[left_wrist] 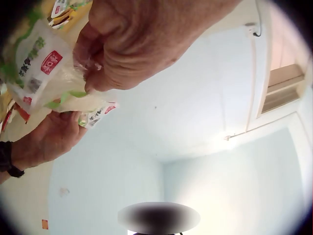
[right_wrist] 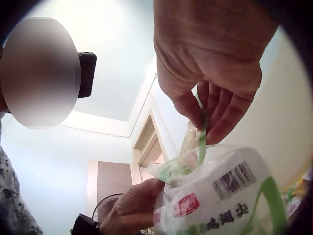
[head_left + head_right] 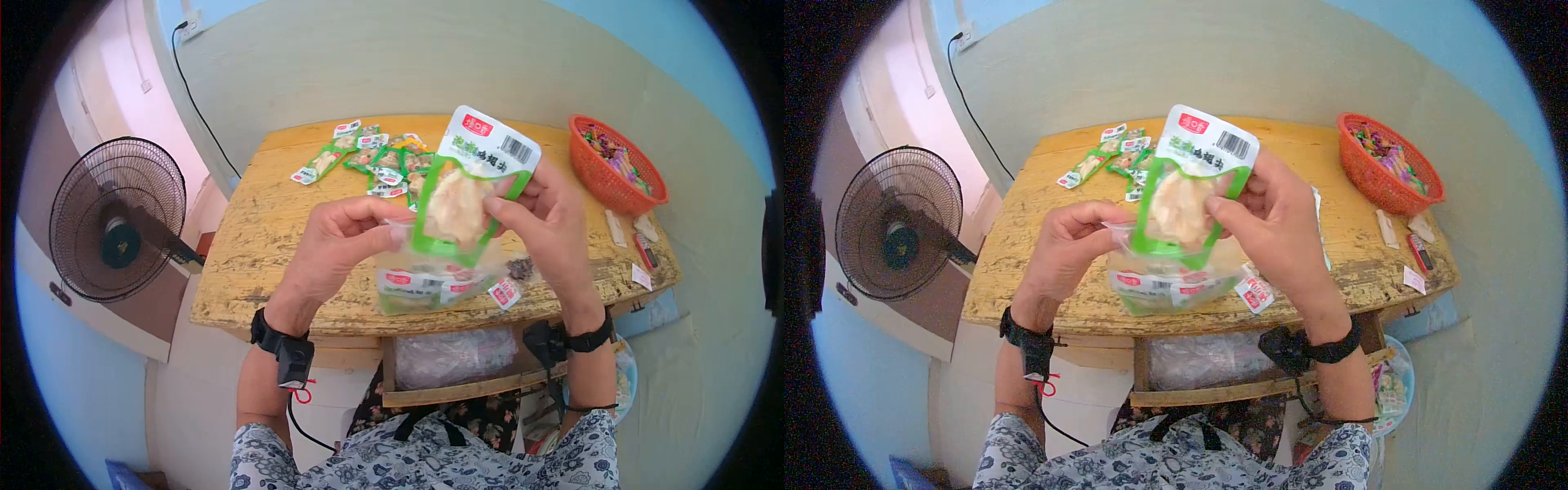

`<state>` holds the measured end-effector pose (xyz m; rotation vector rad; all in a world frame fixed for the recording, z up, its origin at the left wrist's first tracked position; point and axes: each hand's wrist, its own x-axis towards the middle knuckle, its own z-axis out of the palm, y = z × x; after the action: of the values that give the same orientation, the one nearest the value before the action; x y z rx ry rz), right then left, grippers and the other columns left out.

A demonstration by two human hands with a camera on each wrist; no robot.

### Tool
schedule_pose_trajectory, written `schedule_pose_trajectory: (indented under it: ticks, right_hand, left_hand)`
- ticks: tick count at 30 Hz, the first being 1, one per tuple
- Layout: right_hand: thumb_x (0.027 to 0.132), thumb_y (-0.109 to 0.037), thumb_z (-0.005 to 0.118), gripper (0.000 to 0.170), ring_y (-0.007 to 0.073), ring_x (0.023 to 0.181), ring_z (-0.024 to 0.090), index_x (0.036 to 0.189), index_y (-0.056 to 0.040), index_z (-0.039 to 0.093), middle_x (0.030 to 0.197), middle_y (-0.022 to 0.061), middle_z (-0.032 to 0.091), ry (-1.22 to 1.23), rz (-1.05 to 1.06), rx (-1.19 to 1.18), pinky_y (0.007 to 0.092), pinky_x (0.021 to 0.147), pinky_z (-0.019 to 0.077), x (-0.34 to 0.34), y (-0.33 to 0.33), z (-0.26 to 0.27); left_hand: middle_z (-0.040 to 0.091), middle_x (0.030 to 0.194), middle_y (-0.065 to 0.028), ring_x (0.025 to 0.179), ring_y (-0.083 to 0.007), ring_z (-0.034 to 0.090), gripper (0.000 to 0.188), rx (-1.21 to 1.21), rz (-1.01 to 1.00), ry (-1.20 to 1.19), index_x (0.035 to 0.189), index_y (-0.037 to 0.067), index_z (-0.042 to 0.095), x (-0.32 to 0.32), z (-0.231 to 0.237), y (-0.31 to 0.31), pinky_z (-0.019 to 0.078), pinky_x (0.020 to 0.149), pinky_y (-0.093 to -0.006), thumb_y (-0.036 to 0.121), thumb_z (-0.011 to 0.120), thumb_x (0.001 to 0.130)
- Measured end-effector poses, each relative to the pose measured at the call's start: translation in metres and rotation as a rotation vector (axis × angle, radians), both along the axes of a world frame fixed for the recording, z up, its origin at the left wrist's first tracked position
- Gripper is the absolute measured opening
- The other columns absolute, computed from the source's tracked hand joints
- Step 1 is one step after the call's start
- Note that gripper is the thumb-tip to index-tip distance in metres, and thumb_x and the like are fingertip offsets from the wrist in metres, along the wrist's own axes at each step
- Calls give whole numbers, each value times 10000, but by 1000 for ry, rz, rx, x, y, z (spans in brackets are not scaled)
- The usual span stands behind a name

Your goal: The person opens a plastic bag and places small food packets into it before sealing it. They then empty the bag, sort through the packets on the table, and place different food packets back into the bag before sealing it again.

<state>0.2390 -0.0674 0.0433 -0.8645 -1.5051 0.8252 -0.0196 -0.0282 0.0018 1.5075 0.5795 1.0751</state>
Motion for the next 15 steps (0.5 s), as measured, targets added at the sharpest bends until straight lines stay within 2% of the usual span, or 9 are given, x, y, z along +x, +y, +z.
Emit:
schedule_pose_trajectory:
  ticks: [2,5,8,11,15]
  right_hand:
    - [877,19,682,383,99,861,679,1251,6,603,962,36,677,-61,-78,30,255,711,565,0,-2,4]
    - [862,24,683,401,86,856,669,1255,13,605,959,29,673,-179,-146,94,239,703,552,7,0,5]
    - [865,18,686,400,81,850,663,1257,13,610,951,26,670,-136,-161,69,239,725,549,-2,-5,7]
    - [872,18,698,389,91,882,672,1252,12,616,980,36,683,-26,-78,125,247,766,555,-11,-6,4]
    - [885,7,725,396,114,952,680,1265,14,613,1050,54,702,-21,-4,217,269,818,559,-6,-1,-2]
  left_hand:
    - [711,955,-35,929,-118,667,111,15,44,42,1011,-26,728,0,7,-5,537,846,-283,42,680,938]
    - [715,950,-37,908,-113,658,162,40,88,39,1045,-21,738,0,7,-7,531,842,-286,98,655,973]
    - [732,1001,-27,931,-76,639,182,51,38,28,1074,-8,743,-5,5,-3,511,856,-254,136,671,990]
    - [730,1004,-29,935,-78,640,194,97,86,31,1084,-6,742,-4,1,-1,512,859,-256,150,666,997]
    - [724,970,-46,907,-115,649,202,135,168,-2,1087,-23,737,-2,-1,-3,522,854,-289,127,642,993]
